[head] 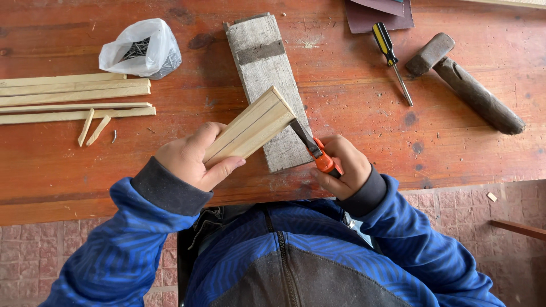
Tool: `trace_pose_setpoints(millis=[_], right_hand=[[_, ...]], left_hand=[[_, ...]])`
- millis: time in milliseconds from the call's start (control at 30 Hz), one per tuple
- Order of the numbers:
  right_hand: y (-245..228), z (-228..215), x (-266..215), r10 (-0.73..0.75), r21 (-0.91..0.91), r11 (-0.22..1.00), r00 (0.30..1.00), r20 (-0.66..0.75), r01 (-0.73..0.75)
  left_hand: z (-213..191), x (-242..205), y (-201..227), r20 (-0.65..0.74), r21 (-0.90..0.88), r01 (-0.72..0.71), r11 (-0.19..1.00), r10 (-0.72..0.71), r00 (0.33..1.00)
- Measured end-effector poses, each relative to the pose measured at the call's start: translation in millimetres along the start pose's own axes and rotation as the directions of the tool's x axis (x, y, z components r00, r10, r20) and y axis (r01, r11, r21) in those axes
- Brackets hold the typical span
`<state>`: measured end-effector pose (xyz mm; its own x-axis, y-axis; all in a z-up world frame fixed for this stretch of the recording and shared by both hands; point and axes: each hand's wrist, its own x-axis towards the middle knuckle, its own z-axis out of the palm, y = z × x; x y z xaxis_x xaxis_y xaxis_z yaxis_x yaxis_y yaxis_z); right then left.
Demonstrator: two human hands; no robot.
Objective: The person uses pliers to carve a line along a marked wooden plank, removing thin wood shavings. They then briefly handle a small brush and a tape measure before returning to the plank.
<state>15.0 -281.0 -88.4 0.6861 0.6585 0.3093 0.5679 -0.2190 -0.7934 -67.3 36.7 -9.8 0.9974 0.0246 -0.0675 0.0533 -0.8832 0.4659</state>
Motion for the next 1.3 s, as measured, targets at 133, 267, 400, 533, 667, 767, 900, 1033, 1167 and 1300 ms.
trace_pose_setpoints(millis=[133, 267, 400, 533, 667, 767, 900, 1033, 1167, 1300], right_hand=[[-1, 0, -3, 0.246, 0.031, 0.968, 0.968, 0.045, -0.247], [10, 0, 1, 0.219, 0.033, 0.975, 0.976, 0.001, -0.219], [19, -1, 1, 0.293, -0.002, 0.956, 0.950, 0.111, -0.295], [18, -1, -5, 0.343, -0.035, 0.939, 0.926, 0.156, -0.342], [25, 1, -7, 0.311, -0.003, 0.950, 0.943, 0.120, -0.313], [5, -3, -3, 0.308, -0.020, 0.951, 0.950, 0.058, -0.307], [10, -1, -13, 0.317, 0.030, 0.948, 0.948, 0.029, -0.318], [13, -1, -26, 0.337, 0.031, 0.941, 0.941, -0.040, -0.336], [-1, -8, -33, 0.344, 0.016, 0.938, 0.928, -0.147, -0.345], [-9, -6, -33, 0.336, -0.007, 0.940, 0.926, -0.171, -0.342]], left_hand=[[7, -3, -8, -0.088, 0.026, -0.111, 0.994, 0.112, 0.990], [12, -3, -9, -0.194, -0.015, -0.172, 0.985, 0.166, 0.967], [21, -2, -10, -0.236, 0.056, -0.229, 0.972, 0.236, 0.943], [24, -1, -5, -0.287, 0.113, -0.281, 0.953, 0.302, 0.909], [20, -1, -1, -0.301, 0.129, -0.314, 0.940, 0.339, 0.891], [19, -1, 3, -0.338, 0.198, -0.349, 0.916, 0.397, 0.853], [9, -1, 12, -0.356, 0.272, -0.383, 0.883, 0.463, 0.812], [8, -1, 15, -0.356, 0.345, -0.389, 0.854, 0.502, 0.788], [6, -3, 19, -0.347, 0.371, -0.388, 0.844, 0.514, 0.785], [6, 0, 19, -0.341, 0.425, -0.371, 0.826, 0.526, 0.779]])
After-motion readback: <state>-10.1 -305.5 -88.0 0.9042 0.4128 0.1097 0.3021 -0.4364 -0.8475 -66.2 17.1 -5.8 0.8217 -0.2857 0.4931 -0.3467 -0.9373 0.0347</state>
